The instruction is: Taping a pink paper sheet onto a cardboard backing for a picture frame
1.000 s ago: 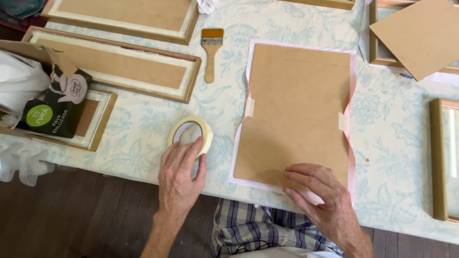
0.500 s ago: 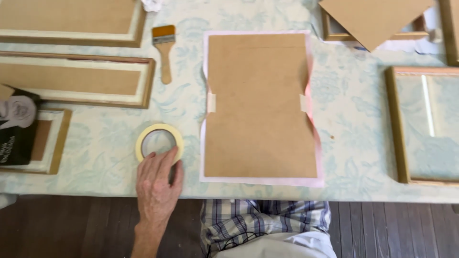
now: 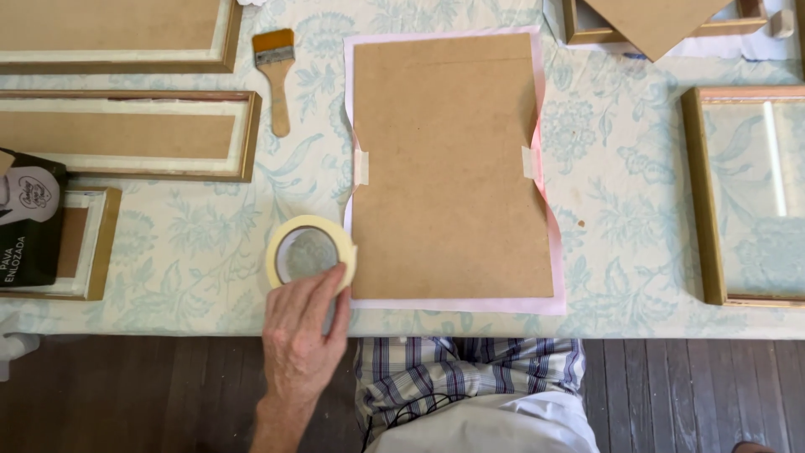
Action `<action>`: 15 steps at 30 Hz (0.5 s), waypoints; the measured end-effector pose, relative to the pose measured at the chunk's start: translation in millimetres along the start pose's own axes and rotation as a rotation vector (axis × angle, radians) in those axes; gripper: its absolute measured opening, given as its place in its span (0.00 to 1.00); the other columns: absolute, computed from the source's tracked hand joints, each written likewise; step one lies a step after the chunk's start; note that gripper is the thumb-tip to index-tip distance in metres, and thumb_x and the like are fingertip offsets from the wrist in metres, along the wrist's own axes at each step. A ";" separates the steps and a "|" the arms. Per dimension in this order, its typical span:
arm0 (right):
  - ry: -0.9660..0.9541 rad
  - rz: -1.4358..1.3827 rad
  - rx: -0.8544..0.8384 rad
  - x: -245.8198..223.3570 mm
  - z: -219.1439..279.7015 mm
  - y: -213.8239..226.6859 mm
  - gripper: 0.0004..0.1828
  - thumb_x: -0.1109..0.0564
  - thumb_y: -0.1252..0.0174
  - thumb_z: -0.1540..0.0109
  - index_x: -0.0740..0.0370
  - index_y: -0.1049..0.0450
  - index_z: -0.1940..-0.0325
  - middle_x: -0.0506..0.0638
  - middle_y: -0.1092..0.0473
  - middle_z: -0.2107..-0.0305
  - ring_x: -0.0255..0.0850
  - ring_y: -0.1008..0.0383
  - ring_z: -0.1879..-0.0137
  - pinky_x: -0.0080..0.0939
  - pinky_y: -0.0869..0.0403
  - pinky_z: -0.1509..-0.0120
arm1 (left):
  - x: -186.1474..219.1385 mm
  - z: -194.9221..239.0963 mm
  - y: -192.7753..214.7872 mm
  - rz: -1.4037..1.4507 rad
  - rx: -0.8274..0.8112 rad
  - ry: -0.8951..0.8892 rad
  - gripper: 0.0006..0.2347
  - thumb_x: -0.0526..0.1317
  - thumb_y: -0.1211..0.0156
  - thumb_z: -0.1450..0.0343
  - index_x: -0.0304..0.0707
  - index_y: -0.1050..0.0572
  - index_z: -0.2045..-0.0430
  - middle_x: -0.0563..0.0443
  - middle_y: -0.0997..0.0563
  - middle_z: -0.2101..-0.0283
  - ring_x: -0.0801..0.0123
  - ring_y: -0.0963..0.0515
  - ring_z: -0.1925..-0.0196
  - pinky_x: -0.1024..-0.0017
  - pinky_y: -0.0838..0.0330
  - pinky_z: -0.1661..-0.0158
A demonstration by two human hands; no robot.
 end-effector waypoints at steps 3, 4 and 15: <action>-0.019 -0.025 -0.009 32.1 16.6 -6.1 0.20 0.58 0.31 0.47 0.63 0.22 0.52 0.53 0.22 0.53 0.40 0.18 0.48 0.35 0.21 0.42 | 25.4 -6.3 3.2 0.035 0.021 -0.021 0.15 0.36 0.30 0.29 0.33 0.22 0.50 0.40 0.14 0.55 0.60 0.13 0.55 0.58 0.18 0.52; -0.020 -0.034 -0.012 35.6 18.9 -10.7 0.20 0.57 0.31 0.47 0.63 0.22 0.52 0.53 0.22 0.52 0.40 0.18 0.48 0.35 0.21 0.42 | 36.3 -10.0 2.3 0.089 0.016 -0.054 0.16 0.36 0.29 0.30 0.34 0.23 0.48 0.42 0.14 0.54 0.62 0.14 0.55 0.58 0.19 0.51; -0.086 -0.077 -0.020 42.5 73.1 -40.2 0.21 0.57 0.31 0.47 0.62 0.22 0.50 0.52 0.22 0.51 0.39 0.19 0.48 0.35 0.21 0.44 | 104.2 -64.0 -9.4 0.312 0.015 -0.167 0.14 0.32 0.38 0.24 0.33 0.27 0.43 0.48 0.17 0.53 0.64 0.19 0.56 0.65 0.27 0.56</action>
Point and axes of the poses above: each hand's wrist, its own z-axis away from the middle knuckle, its own y-axis out of the back of the hand, x = y × z, the point moved 8 cm from there along -z, towards the middle knuckle
